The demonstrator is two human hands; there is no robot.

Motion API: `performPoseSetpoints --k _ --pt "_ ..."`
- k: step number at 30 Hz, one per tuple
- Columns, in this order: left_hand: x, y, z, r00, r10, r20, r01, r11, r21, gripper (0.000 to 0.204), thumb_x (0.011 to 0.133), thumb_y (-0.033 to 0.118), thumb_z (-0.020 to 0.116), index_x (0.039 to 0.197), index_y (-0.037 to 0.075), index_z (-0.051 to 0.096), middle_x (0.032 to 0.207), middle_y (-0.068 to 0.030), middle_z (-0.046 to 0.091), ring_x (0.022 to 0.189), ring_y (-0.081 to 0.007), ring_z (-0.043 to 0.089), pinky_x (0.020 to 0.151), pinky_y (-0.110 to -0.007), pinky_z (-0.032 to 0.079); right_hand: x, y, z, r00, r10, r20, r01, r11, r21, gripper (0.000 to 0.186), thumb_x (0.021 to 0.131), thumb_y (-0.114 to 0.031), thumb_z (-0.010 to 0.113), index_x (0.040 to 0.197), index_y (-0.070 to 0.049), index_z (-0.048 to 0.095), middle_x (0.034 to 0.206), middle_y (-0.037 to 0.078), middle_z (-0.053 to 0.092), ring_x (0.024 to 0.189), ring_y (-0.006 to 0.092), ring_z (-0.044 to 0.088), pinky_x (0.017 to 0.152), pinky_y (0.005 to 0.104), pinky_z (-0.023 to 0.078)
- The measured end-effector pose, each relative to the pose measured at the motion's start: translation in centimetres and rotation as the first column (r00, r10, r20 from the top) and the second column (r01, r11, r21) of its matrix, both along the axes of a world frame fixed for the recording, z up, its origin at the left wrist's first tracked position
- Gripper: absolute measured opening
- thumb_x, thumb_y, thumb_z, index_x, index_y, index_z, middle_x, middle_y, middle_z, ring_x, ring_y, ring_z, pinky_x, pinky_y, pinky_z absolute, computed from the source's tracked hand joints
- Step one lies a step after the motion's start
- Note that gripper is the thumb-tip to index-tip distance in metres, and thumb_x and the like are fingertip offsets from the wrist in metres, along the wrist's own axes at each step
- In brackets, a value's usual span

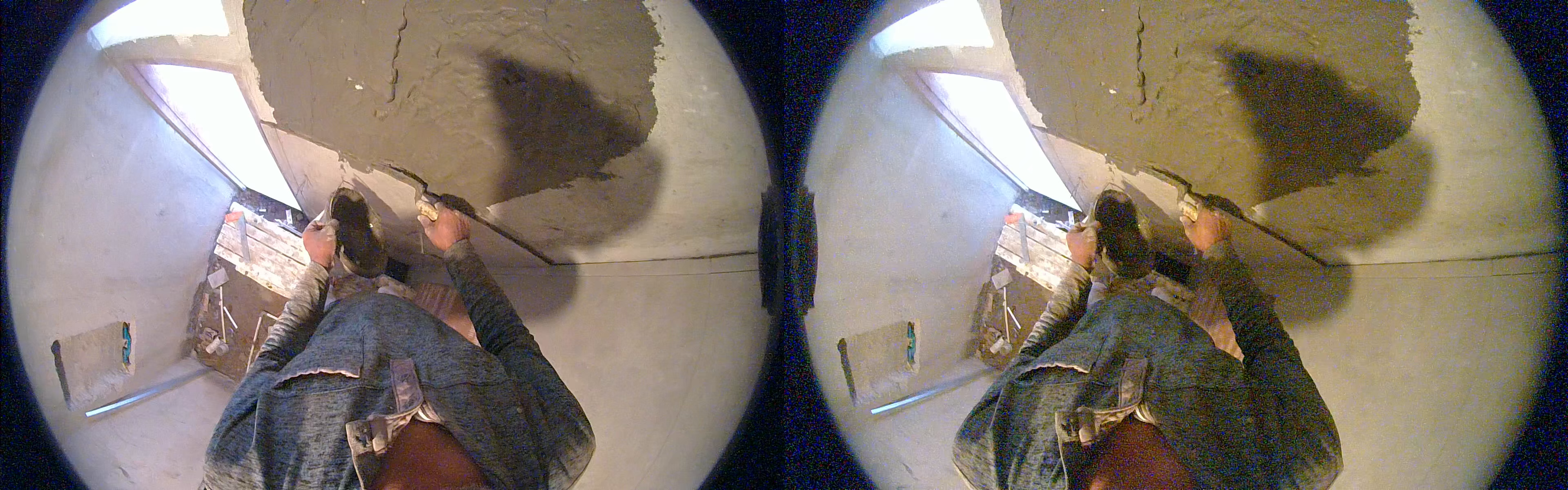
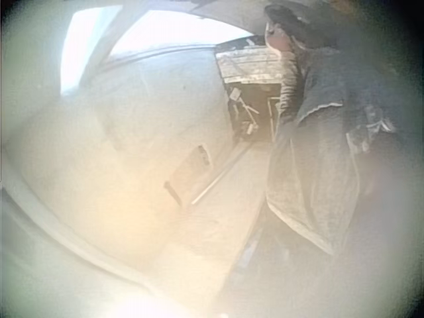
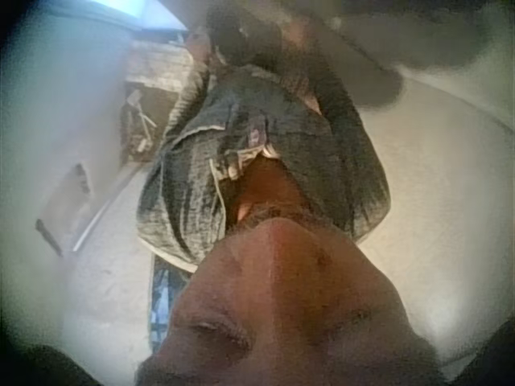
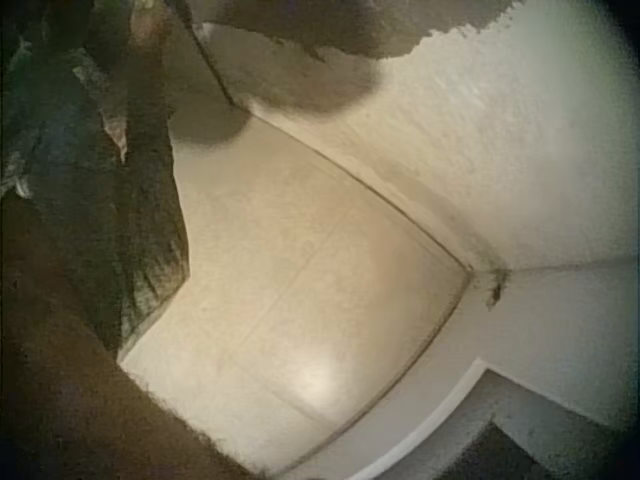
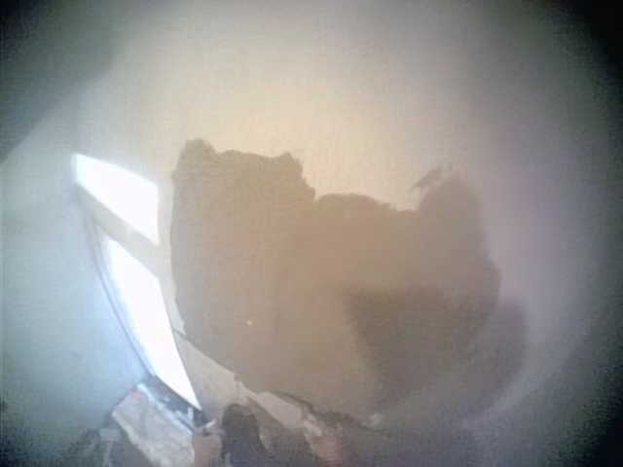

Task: The person patches a section of a concrete wall using a trowel to apply wet cement from a bucket.

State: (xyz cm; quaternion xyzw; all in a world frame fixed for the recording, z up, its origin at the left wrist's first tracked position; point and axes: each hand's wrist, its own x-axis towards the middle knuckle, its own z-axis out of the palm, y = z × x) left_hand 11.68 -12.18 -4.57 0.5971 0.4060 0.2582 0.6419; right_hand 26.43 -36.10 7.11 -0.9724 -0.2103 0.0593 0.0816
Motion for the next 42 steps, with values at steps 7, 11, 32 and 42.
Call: performPoseSetpoints --k 7,11,32,42 --pt "0.8 0.3 2.7 1.0 0.004 -0.013 -0.005 0.997 -0.076 0.022 0.07 0.01 0.075 0.064 0.004 0.055 0.059 0.001 0.055 0.055 -0.0075 0.046 0.05 -0.027 0.039 -0.2 0.7 2.5 0.996 -0.075 0.052 0.077 0.996 -0.035 0.059 0.075 -0.056 0.064 0.109 -0.007 0.063 0.089 0.022 0.066 0.089 0.0414 0.062 0.08 0.0488 0.048" --pt "1.5 0.6 1.6 1.0 0.002 0.001 -0.002 0.999 -0.04 0.023 0.071 0.011 0.075 0.064 0.003 0.055 0.058 0.0013 0.055 0.053 -0.0077 0.045 0.049 -0.028 0.038 0.2 0.4 5.3 0.997 -0.056 0.054 0.057 0.998 -0.009 0.061 0.075 -0.057 0.063 0.11 -0.007 0.063 0.088 0.021 0.067 0.087 0.0413 0.062 0.079 0.0488 0.048" --pt "2.5 0.4 1.3 0.986 -0.063 0.156 0.054 0.996 0.066 0.023 0.075 0.011 0.073 0.064 0.001 0.057 0.056 0.0023 0.054 0.054 -0.0061 0.043 0.049 -0.026 0.036 1.0 -9.3 21.8 0.987 0.144 0.077 -0.159 0.951 0.265 0.035 0.074 -0.038 0.072 0.079 -0.005 0.063 0.071 0.017 0.062 0.065 0.0315 0.062 0.062 0.0405 0.048" --pt "1.9 -0.9 2.4 0.999 -0.034 0.035 0.032 0.998 0.059 0.023 0.073 0.011 0.075 0.063 0.002 0.056 0.058 0.0005 0.056 0.053 -0.0071 0.044 0.047 -0.028 0.037 -0.6 -9.8 4.0 0.99 -0.074 -0.119 0.061 0.992 -0.107 0.071 0.073 -0.058 0.065 0.125 -0.011 0.055 0.11 0.017 0.064 0.1 0.0386 0.061 0.088 0.0482 0.049"
